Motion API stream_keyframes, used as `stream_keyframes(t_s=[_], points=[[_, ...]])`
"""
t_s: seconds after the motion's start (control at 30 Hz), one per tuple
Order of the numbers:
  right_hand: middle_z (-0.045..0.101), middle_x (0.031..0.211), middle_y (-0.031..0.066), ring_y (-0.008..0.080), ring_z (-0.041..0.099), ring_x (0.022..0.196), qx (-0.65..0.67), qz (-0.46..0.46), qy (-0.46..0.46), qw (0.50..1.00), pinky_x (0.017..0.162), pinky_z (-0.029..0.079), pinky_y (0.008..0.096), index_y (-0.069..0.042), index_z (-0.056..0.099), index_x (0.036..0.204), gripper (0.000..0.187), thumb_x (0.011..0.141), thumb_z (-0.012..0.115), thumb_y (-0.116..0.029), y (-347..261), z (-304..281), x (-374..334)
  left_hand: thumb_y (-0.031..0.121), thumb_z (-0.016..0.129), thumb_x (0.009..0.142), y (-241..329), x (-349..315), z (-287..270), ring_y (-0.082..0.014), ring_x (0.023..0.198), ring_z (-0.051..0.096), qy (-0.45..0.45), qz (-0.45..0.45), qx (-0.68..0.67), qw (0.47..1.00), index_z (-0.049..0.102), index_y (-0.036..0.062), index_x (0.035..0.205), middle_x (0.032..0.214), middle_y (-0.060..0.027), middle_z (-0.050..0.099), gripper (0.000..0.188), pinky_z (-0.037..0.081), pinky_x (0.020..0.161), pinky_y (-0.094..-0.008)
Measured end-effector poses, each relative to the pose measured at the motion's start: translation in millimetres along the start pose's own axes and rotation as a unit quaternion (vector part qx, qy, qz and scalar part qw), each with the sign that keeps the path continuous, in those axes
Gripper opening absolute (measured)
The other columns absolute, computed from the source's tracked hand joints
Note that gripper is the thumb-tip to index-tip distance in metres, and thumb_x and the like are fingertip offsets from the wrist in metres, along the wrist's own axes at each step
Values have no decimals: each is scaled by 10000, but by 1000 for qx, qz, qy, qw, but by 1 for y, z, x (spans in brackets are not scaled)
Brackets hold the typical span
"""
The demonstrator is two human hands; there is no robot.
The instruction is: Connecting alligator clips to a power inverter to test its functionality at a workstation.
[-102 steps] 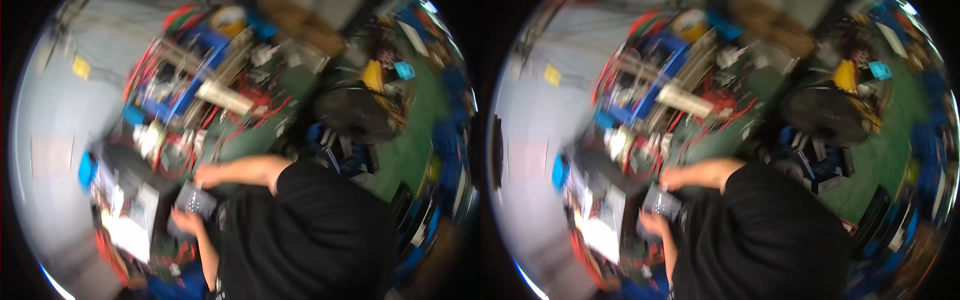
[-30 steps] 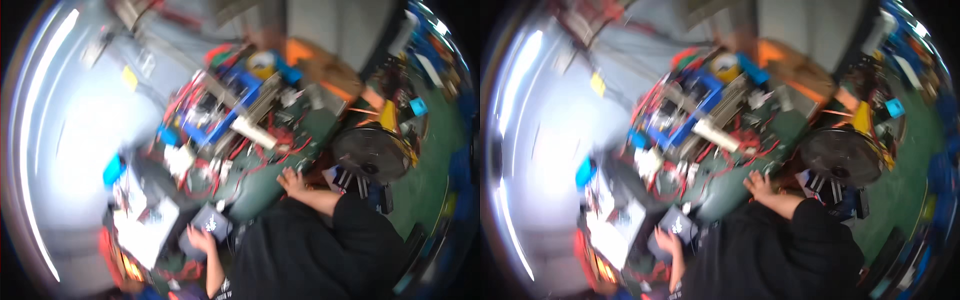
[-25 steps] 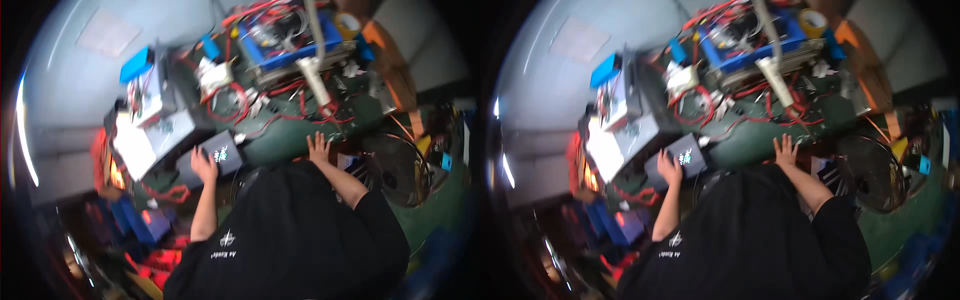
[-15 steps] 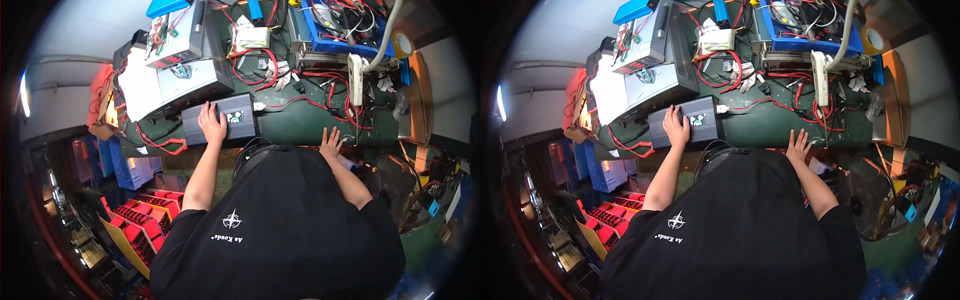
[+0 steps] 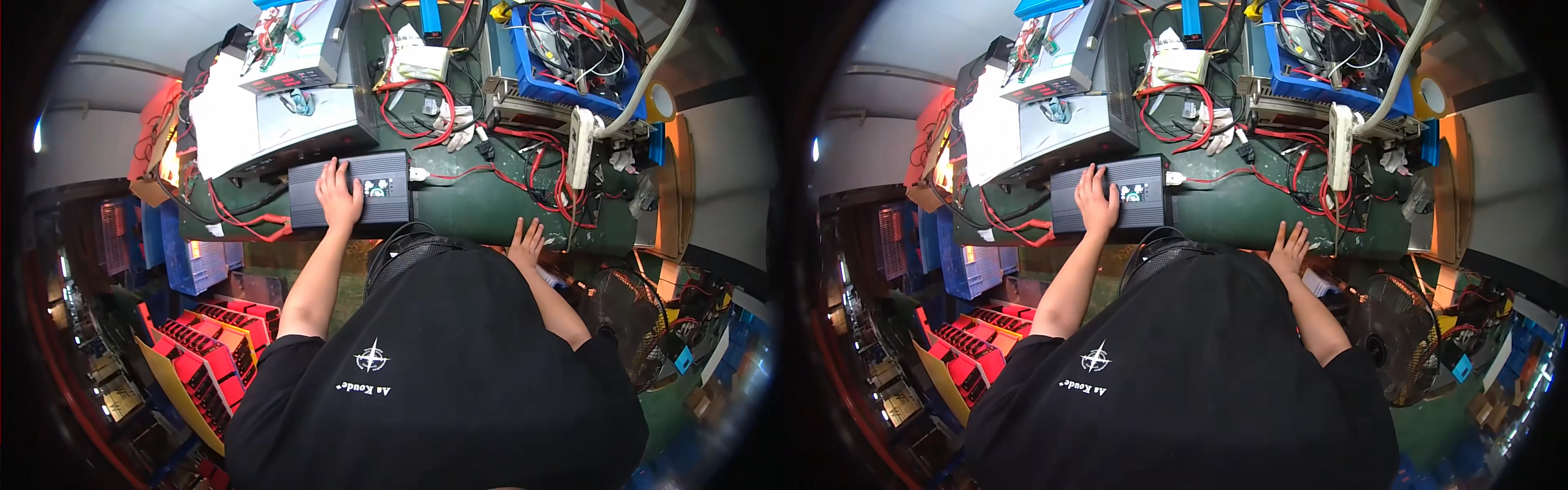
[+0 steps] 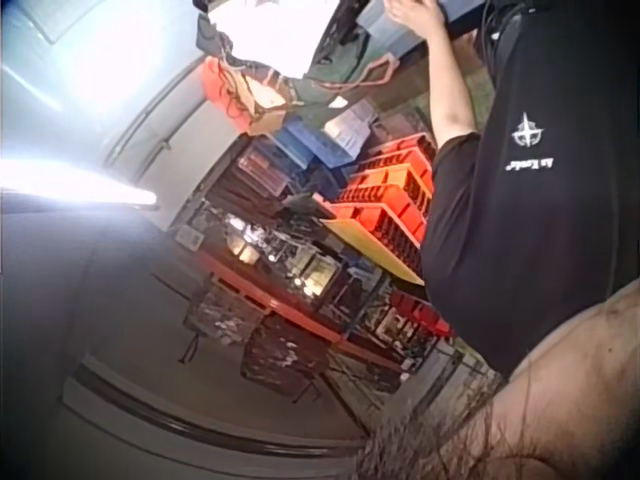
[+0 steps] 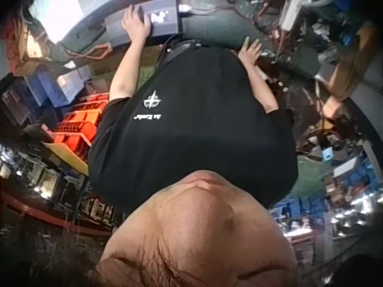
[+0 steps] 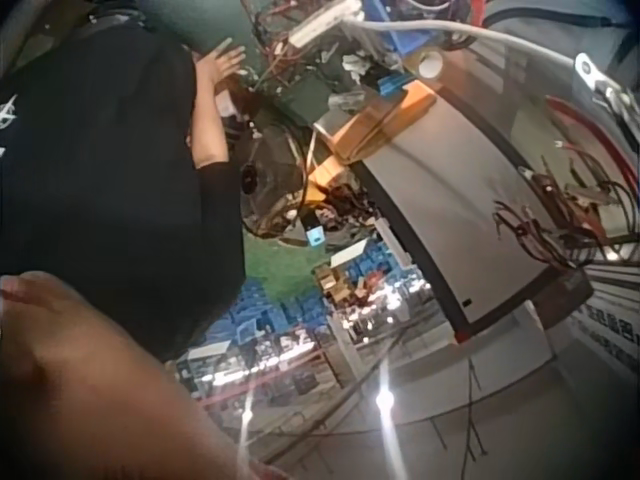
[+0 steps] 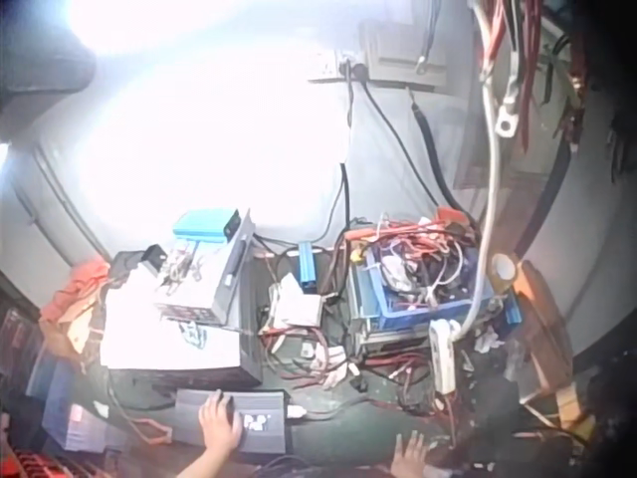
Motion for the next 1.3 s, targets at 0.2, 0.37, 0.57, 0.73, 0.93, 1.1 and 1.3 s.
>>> stream_keyframes(t_s=[0.2, 0.37, 0.57, 0.73, 0.93, 1.1, 1.3], points=[[705, 1059, 87, 323, 603, 1164, 152, -156, 182, 959, 1025, 447, 488, -94, 705, 1212, 335, 891, 711, -191, -39, -108, 40, 263, 655, 960, -4, -3, -1, -342, 1506, 409, 3, -1, 3, 1000, 566, 100, 1451, 1596, -129, 487, 525, 264, 1239, -529], [706, 1121, 82, 320, 602, 1178, 227, -284, 190, 912, 1026, 454, 474, -110, 705, 1216, 354, 879, 737, -212, -133, -158, 70, 266, 653, 962, -1, 0, 0, -348, 1497, 419, 6, 7, 6, 1000, 570, 104, 1454, 1585, -130, 499, 525, 274, 1229, -538], [683, 1251, 110, 335, 591, 1239, 190, -367, 178, 893, 1096, 432, 479, -113, 644, 1346, 547, 853, 799, -292, -218, -136, 96, 287, 644, 957, 0, -1, 3, -341, 1512, 402, -5, -3, 12, 1000, 570, 98, 1447, 1592, -138, 487, 530, 260, 1248, -533], [729, 1192, 125, 340, 652, 1192, 172, -355, 39, 918, 1055, 466, 481, -108, 660, 1297, 503, 876, 801, -345, -250, -106, 116, 285, 636, 962, 0, -1, 2, -345, 1508, 409, -1, 9, 9, 1000, 568, 96, 1455, 1590, -151, 494, 532, 273, 1231, -537], [746, 1126, 120, 341, 688, 1124, 166, -344, 6, 924, 981, 512, 489, -116, 660, 1208, 408, 879, 792, -317, -263, -112, 117, 277, 614, 983, -2, 0, 1, -351, 1505, 412, 0, 14, 14, 1000, 564, 99, 1468, 1601, -142, 488, 519, 279, 1230, -520], [744, 1098, 105, 343, 697, 1099, 176, -341, 6, 923, 960, 526, 490, -116, 645, 1157, 370, 869, 798, -290, -265, -111, 121, 285, 631, 963, -1, 0, 3, -344, 1500, 419, -6, 4, 17, 1000, 575, 95, 1454, 1589, -146, 500, 529, 286, 1218, -545], [742, 1099, 106, 330, 707, 1068, 174, -343, 6, 923, 925, 547, 484, -122, 646, 1168, 346, 890, 763, -292, -263, -109, 121, 285, 636, 956, 1, 1, 2, -351, 1489, 430, 8, 15, 14, 1000, 579, 91, 1443, 1570, -151, 514, 527, 286, 1217, -547]])
Point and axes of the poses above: each hand's wrist, its own x-axis towards the middle knuckle, its own z-axis out of the palm, y = z × x, the point moved 7 cm from there along x, towards the middle knuckle
